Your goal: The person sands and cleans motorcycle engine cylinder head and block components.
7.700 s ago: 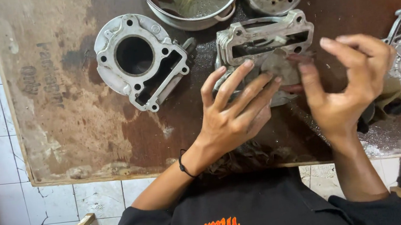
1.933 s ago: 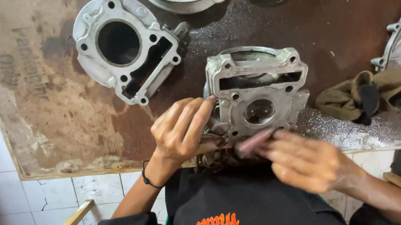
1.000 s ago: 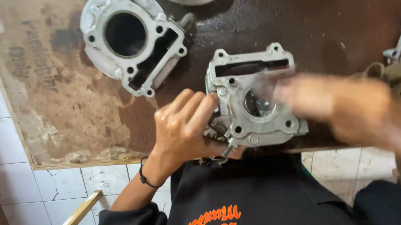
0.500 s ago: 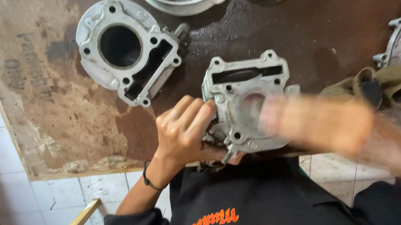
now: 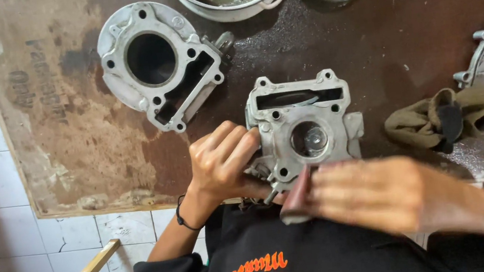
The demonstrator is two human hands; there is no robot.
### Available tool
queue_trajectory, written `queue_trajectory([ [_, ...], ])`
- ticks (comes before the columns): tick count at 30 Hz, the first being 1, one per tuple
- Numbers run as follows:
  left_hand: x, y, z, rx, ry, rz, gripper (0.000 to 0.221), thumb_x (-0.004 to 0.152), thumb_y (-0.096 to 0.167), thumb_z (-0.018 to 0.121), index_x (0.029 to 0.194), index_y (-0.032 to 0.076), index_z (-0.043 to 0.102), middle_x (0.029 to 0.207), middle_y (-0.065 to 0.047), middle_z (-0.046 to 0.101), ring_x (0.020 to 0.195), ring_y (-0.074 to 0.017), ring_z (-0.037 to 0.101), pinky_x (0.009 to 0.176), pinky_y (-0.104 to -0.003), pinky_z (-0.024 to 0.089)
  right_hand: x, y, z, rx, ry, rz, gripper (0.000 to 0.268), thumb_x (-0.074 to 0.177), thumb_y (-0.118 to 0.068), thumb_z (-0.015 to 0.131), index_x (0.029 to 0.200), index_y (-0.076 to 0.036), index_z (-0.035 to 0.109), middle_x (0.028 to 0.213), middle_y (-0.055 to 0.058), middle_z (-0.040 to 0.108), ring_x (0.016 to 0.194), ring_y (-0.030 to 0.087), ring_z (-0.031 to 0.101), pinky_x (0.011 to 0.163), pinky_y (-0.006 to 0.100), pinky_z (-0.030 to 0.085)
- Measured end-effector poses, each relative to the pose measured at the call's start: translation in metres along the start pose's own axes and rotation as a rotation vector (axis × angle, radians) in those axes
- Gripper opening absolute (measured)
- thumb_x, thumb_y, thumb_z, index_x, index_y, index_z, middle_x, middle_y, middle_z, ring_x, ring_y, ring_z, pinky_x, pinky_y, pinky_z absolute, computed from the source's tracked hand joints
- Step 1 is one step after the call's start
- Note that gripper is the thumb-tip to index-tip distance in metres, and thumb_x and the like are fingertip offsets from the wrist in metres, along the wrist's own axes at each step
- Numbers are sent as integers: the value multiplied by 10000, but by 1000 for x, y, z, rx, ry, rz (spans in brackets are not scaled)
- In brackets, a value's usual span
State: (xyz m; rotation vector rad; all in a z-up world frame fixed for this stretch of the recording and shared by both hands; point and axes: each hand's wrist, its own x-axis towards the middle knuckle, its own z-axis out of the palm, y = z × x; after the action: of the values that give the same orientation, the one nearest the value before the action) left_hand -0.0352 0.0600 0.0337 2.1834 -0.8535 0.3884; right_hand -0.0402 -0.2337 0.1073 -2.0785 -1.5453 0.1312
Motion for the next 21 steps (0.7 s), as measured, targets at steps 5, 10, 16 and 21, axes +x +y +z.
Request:
queue_trajectory([
  [5,9,4,-1,-19,7,-2,853,629,748,814,938,-25,628,791,-80,548,694,-254,583,576,-364,472,-19,24,8,-113,-2,199,406,815,-72,785,1217,-89,727,1264,140,696,1181,280,658,922,347,563],
  [10,5,2,-4,-39,17,-6,852,653,749,823,927,-32,618,770,-80,535,679,-250,582,559,-361,464,-10,16,3,112,97,68,381,835,-55,767,1202,-145,718,1346,66,692,1249,224,665,987,355,553],
  [16,-4,-8,3,-26,38,21,820,661,683,800,1016,-36,629,856,-85,559,774,-262,619,607,-338,500,-7,9,11,93,92,-11,255,905,-74,716,1160,-85,720,1334,116,666,1252,254,648,1030,408,571],
  [21,13,-1,-4,-36,41,39,841,659,735,825,908,-42,621,745,-86,529,636,-254,564,537,-364,461,10,38,-26,-75,31,279,321,885,-34,598,1180,-37,725,1244,142,712,1137,296,709,977,373,571],
])
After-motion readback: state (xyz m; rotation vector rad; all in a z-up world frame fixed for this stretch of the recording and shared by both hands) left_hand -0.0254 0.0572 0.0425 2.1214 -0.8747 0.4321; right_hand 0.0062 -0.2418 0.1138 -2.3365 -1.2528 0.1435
